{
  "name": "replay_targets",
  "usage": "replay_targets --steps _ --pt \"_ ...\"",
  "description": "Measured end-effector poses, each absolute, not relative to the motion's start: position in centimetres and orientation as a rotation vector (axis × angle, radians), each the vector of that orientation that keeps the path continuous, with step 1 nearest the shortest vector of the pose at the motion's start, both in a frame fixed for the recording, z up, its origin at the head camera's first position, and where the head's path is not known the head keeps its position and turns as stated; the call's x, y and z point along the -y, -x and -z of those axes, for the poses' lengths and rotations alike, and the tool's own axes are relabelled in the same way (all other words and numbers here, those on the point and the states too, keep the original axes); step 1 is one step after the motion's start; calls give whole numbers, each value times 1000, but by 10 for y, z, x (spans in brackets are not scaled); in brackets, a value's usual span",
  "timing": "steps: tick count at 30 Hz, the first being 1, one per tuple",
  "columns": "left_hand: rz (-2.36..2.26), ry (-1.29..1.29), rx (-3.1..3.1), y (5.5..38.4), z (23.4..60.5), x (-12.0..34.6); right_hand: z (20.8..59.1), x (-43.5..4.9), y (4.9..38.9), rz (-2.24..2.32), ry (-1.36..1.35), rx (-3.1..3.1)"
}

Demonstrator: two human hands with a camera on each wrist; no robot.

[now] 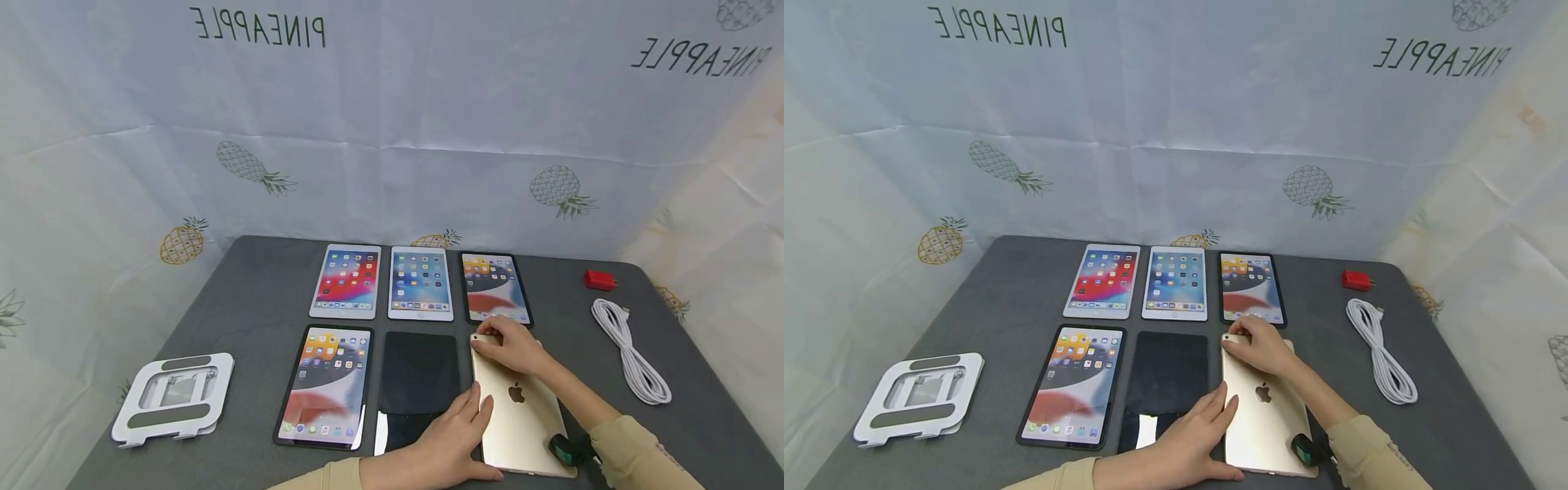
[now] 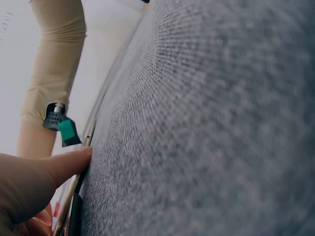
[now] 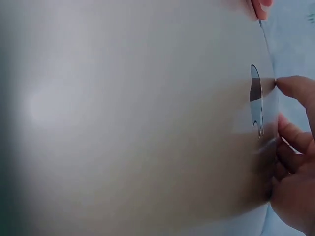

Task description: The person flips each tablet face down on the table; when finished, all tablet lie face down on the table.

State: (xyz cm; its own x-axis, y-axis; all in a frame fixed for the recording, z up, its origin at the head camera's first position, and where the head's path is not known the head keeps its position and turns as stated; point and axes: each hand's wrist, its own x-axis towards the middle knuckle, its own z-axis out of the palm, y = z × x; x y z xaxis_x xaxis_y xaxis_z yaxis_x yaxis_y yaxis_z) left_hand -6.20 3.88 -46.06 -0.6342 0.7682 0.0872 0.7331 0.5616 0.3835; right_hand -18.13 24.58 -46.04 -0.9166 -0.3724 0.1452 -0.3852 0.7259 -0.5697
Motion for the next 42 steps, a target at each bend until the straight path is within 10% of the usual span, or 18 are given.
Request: replay_targets --steps 42 --pt "-981 -1260 -2573 78 445 -19 441 -235 154 -802 -707 2798"
